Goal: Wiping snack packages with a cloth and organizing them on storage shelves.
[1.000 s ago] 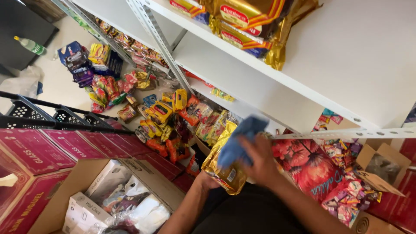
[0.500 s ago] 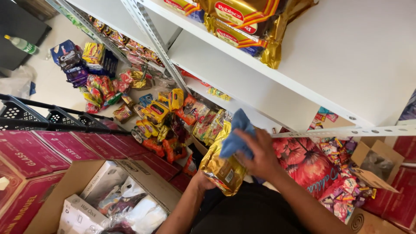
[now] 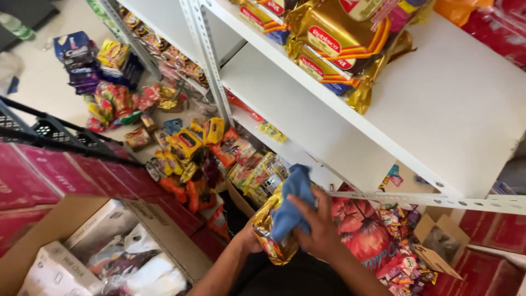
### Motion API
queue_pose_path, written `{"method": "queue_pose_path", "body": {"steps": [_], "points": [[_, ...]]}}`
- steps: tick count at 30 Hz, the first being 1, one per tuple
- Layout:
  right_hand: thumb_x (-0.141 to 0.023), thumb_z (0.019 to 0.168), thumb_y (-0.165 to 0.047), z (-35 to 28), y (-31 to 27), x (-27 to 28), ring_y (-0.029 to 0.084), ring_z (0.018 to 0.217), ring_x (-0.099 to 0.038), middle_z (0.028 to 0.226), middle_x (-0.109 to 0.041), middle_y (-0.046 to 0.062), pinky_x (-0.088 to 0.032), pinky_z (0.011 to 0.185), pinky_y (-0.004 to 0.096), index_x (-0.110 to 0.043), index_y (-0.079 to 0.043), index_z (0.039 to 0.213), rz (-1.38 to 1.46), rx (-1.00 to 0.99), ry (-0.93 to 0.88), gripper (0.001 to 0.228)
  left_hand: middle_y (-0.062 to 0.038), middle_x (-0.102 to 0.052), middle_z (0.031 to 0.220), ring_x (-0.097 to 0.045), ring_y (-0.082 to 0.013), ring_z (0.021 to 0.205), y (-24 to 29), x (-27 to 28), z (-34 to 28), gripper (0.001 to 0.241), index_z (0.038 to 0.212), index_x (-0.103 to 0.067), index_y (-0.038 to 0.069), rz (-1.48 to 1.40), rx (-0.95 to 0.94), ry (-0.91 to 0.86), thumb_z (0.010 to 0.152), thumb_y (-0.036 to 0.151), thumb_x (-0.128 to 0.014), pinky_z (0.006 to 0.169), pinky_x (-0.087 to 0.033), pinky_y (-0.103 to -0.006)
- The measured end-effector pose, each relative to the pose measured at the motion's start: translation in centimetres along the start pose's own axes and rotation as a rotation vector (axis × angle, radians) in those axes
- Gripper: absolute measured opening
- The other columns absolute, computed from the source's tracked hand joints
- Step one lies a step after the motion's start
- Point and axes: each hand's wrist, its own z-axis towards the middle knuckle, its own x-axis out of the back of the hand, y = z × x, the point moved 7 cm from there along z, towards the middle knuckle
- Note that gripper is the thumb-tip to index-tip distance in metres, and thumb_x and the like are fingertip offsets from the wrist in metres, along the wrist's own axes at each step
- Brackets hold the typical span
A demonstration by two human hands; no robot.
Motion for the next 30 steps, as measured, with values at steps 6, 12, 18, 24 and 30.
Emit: {"method": "queue_pose_path", "body": {"steps": [6, 12, 18, 24, 30], "points": [[-0.056, 0.099, -0.029, 1.5, 0.0, 0.4, 0.043, 0.138, -0.051, 0.16, -0.039, 0.021, -0.054, 0.105, 0.053, -0.043, -0.014, 0.151, 0.052, -0.117, 0.049, 0.056, -0.007, -0.065, 0.095, -0.056, -0.0156, 0.077, 0.5, 0.2, 0.3, 0.056, 0.108, -0.066, 0.007, 0.017, -0.01, -0.008, 0.1, 0.057, -0.044, 0.068, -0.047, -0.0318], [-0.081, 0.078, -0.011, 0.1, -4.7, -0.5, 0.043, 0.146, -0.043, 0.154, -0.045, 0.02, -0.041, 0.118, 0.055, -0.058, -0.008, 0.139, 0.072, 0.197, -0.064, 0.066, -0.007, -0.064, 0.093, -0.056, -0.0151, 0.075, 0.3, 1.4, 0.3, 0.055, 0.107, -0.067, 0.007, 0.036, -0.028, 0.003, 0.1, 0.057, -0.044, 0.067, -0.046, -0.0314], [-0.059, 0.09, -0.006, 2.3, 2.2, 1.2, 0.037, 0.147, -0.046, 0.157, -0.048, 0.02, -0.04, 0.113, 0.042, -0.05, -0.009, 0.149, 0.101, -0.143, 0.032, 0.059, -0.006, -0.064, 0.092, -0.055, -0.0146, 0.074, 1.4, 1.5, 0.0, 0.055, 0.106, -0.067, 0.006, 0.08, -0.042, 0.005, 0.101, 0.057, -0.044, 0.065, -0.046, -0.0309], [-0.069, 0.091, -0.02, 0.1, -3.9, -0.3, 0.043, 0.15, -0.039, 0.162, -0.038, 0.023, -0.036, 0.121, 0.052, -0.052, -0.007, 0.146, 0.075, 0.123, -0.074, 0.059, -0.006, -0.063, 0.09, -0.054, -0.0141, 0.072, 1.8, 1.6, -0.9, 0.055, 0.104, -0.067, 0.006, 0.116, -0.044, 0.012, 0.101, 0.056, -0.044, 0.064, -0.046, -0.0305], [-0.061, 0.092, -0.019, 2.7, 2.5, -0.3, 0.047, 0.148, -0.034, 0.159, -0.043, 0.022, -0.026, 0.121, 0.055, -0.054, -0.019, 0.152, -0.001, 0.104, 0.053, 0.06, -0.006, -0.063, 0.088, -0.054, -0.0136, 0.071, 2.6, 3.2, -3.4, 0.056, 0.103, -0.067, 0.006, 0.163, -0.036, 0.039, 0.101, 0.056, -0.044, 0.062, -0.045, -0.0301]]}}
